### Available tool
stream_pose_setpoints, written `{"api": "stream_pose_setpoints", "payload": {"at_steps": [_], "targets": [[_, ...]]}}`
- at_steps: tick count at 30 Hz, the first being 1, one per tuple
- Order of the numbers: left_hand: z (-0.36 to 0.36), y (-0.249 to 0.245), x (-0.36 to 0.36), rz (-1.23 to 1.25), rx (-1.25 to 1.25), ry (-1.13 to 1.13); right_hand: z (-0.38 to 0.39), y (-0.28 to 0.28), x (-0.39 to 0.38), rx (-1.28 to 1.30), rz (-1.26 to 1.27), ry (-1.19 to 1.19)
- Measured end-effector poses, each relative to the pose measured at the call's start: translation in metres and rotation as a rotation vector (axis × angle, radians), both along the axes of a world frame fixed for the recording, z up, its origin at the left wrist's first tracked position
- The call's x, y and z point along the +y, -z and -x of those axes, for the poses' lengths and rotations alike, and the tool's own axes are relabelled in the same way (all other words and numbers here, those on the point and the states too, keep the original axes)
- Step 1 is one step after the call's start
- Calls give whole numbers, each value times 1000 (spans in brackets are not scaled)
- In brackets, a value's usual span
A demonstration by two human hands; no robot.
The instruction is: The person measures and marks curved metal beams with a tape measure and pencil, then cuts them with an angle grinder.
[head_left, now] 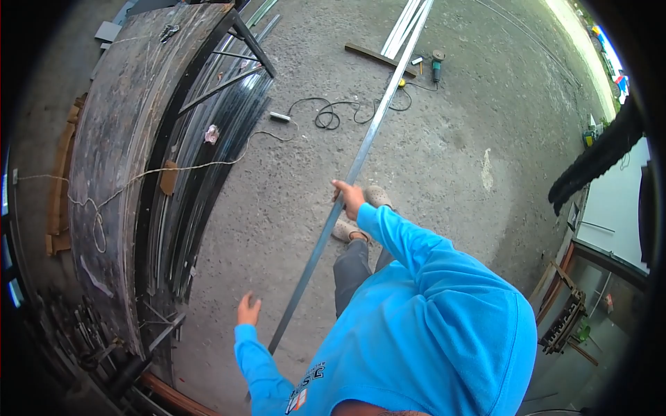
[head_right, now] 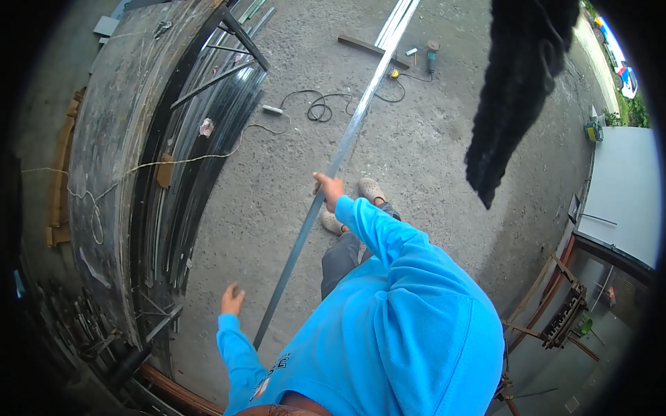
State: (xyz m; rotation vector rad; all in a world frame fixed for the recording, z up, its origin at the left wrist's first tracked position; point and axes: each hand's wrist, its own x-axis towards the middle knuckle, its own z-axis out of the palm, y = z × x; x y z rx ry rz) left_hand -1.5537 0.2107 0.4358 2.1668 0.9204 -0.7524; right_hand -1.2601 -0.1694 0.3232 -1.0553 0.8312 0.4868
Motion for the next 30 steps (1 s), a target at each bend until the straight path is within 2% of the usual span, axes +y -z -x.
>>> {"api": "stream_pose_setpoints", "payload": {"at_steps": [1,3,4,5,6,7,9,11,14,15,16,17,18,19,21,22,23,24,26,27,30], "targets": [[-71,35,-27,60,-155,110,29,5,21,33,-51,-89],[-212,59,-121,218,-237,188,88,-9,62,149,-176,-239],[-260,94,-155,326,-221,225,113,-29,74,226,-313,-346],[-300,81,-199,398,-131,206,141,-22,91,276,-362,-493],[-323,76,-234,359,-31,247,183,9,111,235,-594,-394],[-339,74,-255,317,64,286,182,14,107,229,-576,-406],[-315,83,-267,40,249,580,173,21,84,194,-482,-725],[-246,143,-243,-6,181,423,175,20,61,183,-406,-1045],[-171,123,-202,-28,136,274,143,39,28,186,-325,-1368],[-141,123,-188,-74,90,215,123,74,-3,243,-118,-1277],[-114,121,-170,-73,171,185,103,108,-33,296,79,-1164],[-87,120,-152,-71,248,153,98,188,-82,85,277,-1083],[-52,120,-135,-87,268,126,57,162,-91,418,330,-617],[-14,119,-119,-102,287,104,26,169,-122,379,187,-419],[68,123,-88,-227,352,85,-39,157,-150,280,184,-298],[92,109,-76,-258,405,95,-68,152,-156,223,169,-190],[127,108,-66,-266,446,27,-87,159,-167,76,82,-111],[152,102,-58,-315,504,55,-107,163,-174,-63,19,-84],[200,98,-46,-370,590,45,-140,170,-175,-91,87,-80],[225,104,-36,-383,624,3,-158,178,-167,34,177,11],[267,136,-25,-329,696,50,-173,205,-158,-89,156,42]]}}
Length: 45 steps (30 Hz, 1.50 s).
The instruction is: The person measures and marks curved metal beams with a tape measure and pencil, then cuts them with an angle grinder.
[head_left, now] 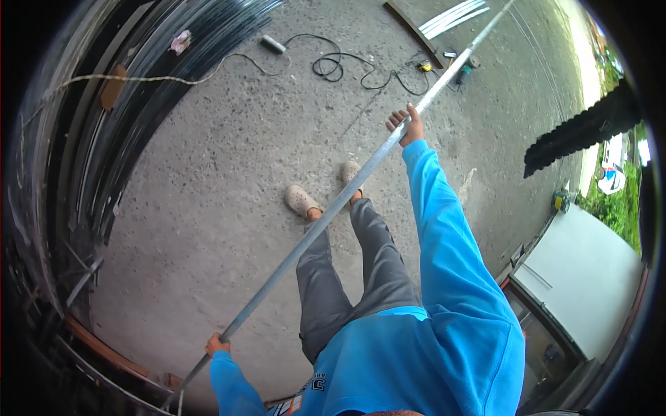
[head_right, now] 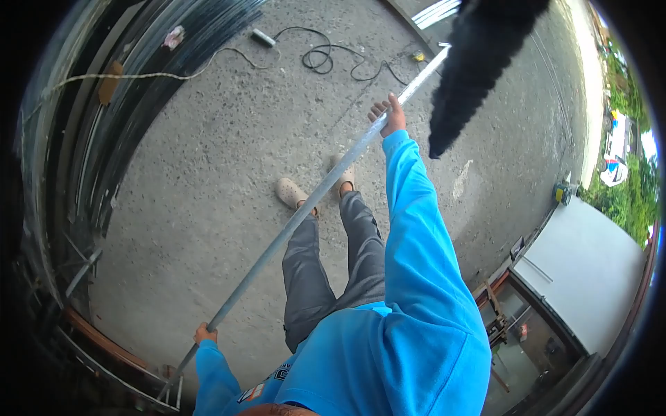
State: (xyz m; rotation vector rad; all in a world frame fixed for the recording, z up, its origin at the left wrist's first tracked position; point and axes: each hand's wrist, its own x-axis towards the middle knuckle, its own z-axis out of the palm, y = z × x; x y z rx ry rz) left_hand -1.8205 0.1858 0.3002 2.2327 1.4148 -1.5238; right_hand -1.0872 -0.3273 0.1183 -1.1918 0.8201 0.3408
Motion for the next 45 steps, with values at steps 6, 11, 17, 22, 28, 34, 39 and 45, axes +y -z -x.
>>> {"api": "stream_pose_setpoints", "payload": {"at_steps": [6,11,17,22,28,34,39,45], "targets": [[-20,91,-11,55,147,-131,9,72,5,253,98,-204],[-127,114,-37,92,-91,-270,52,135,43,321,-256,-276],[-319,193,-125,247,-1049,-206,189,177,161,634,-281,-522],[-491,257,-181,588,-770,127,362,216,232,508,-708,-447],[-489,340,-176,397,-483,8,386,148,328,678,-535,-1119],[-338,422,-85,229,-434,46,274,227,181,686,-200,-933],[-183,468,-5,67,-165,47,107,263,103,357,-39,-347],[-108,506,26,-59,217,130,79,349,148,261,229,56]]}}
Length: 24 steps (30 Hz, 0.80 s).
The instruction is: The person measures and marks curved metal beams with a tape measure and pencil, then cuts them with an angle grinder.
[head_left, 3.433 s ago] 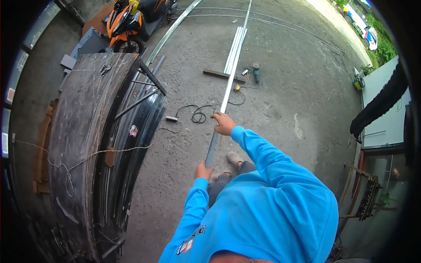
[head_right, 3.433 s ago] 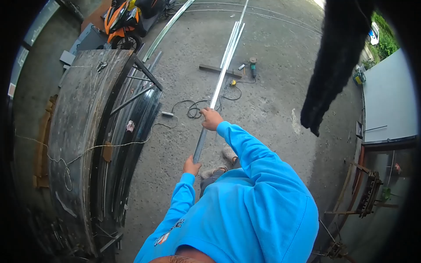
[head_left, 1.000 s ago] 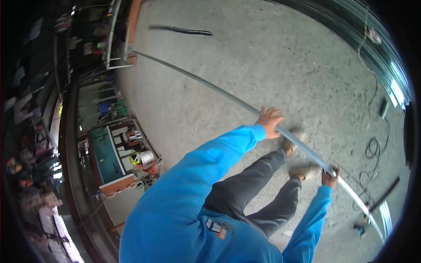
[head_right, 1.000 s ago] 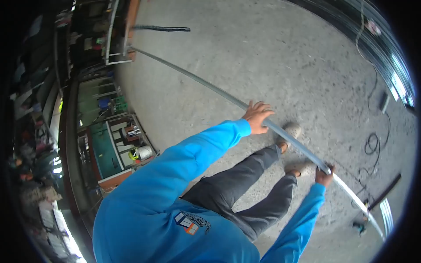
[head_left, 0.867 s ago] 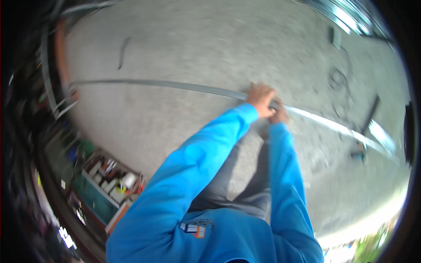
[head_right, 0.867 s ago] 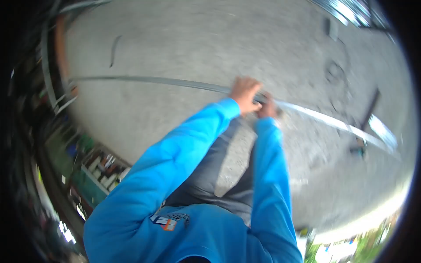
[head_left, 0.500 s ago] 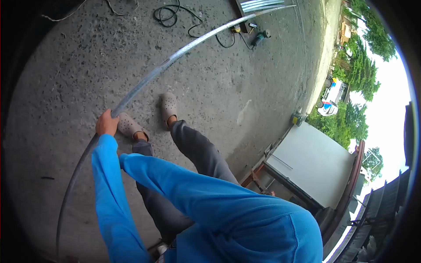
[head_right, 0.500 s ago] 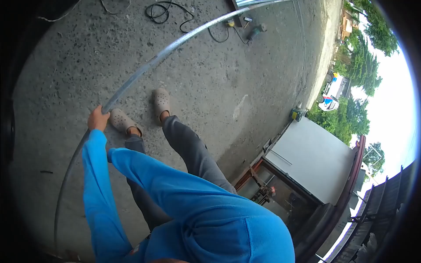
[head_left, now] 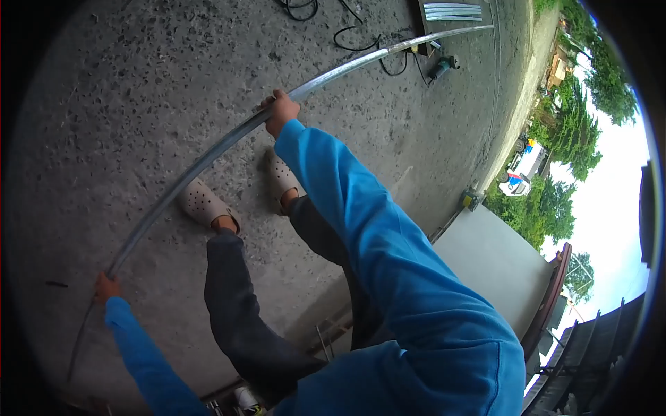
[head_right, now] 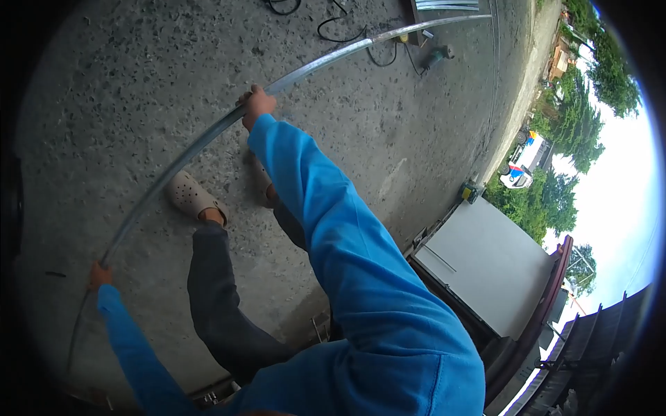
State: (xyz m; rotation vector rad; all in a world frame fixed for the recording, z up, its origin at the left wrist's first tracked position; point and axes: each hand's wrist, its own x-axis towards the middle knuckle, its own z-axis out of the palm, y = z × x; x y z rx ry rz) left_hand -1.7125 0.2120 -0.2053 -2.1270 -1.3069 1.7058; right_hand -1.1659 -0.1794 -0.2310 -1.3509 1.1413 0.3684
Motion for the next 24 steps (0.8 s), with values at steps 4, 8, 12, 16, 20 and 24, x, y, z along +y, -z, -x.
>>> {"api": "stream_pose_setpoints", "payload": {"at_steps": [4,8,12,16,20,24], "targets": [[21,48,13,-53,78,-145,31,21,42,18,-145,-26],[38,64,-9,-191,-367,-295,61,53,117,143,-160,-133],[58,53,-80,-32,-791,-491,104,50,173,358,-265,-357],[39,-22,-170,159,-767,-925,153,15,160,473,-344,-1186],[88,-79,-262,412,-856,-934,172,-65,77,390,-289,-1514],[46,-186,-298,572,-755,-1063,152,-154,-69,49,216,-1851]]}}
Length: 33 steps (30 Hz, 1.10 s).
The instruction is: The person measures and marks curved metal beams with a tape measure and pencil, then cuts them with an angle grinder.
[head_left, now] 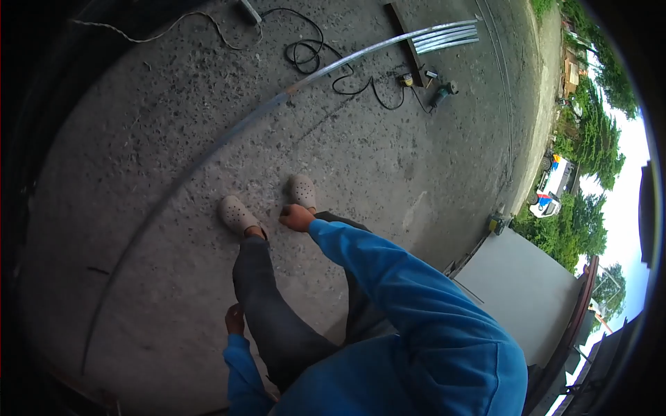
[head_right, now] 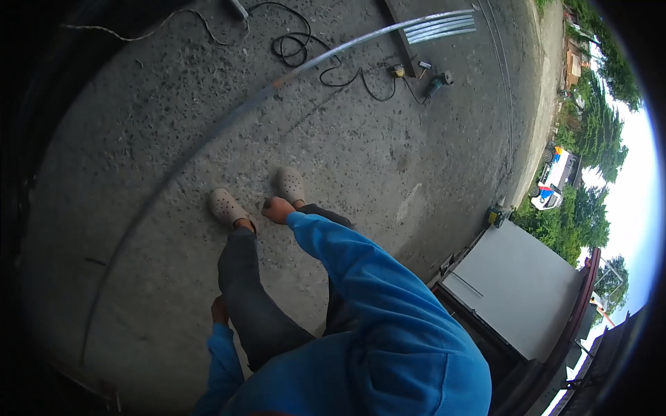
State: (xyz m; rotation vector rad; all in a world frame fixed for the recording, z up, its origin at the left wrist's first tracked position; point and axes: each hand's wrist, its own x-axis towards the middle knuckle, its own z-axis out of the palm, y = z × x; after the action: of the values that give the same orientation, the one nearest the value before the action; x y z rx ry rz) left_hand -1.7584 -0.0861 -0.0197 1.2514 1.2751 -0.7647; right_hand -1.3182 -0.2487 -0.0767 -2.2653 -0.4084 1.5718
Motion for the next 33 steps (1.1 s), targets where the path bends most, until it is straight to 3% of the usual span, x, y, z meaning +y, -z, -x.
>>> {"api": "stream_pose_setpoints", "payload": {"at_steps": [1,2,3,4,6,11,13,17,19,22,24,27,29,33], "targets": [[-9,-15,3,41,3,219,-11,-42,-28,24,169,158],[-25,-38,9,13,-14,242,-21,-78,-62,33,150,278],[-44,-64,13,23,14,15,-33,-129,-83,-101,223,320],[-61,-88,14,37,41,-219,-42,-158,-117,-31,244,498],[-91,-127,25,-40,63,-183,-49,-207,-180,14,253,745],[-141,-193,35,-224,24,-36,-55,-303,-270,-7,182,935],[-175,-218,27,-381,-96,228,-55,-316,-297,1,214,877],[-273,-272,-28,-379,-140,439,-51,-320,-346,-76,130,751],[-328,-301,-67,-388,5,968,-53,-318,-359,-105,75,667],[-385,-285,-117,-319,155,1161,-72,-330,-371,-64,-17,558],[-426,-280,-156,-345,166,1179,-84,-341,-387,-127,-34,272],[-504,-280,-206,-319,44,1275,-90,-334,-422,-234,-1,193],[-549,-302,-235,-269,1,1322,-91,-332,-440,-167,-16,167],[-625,-342,-270,123,-53,1290,-124,-332,-458,25,-39,42]]}}
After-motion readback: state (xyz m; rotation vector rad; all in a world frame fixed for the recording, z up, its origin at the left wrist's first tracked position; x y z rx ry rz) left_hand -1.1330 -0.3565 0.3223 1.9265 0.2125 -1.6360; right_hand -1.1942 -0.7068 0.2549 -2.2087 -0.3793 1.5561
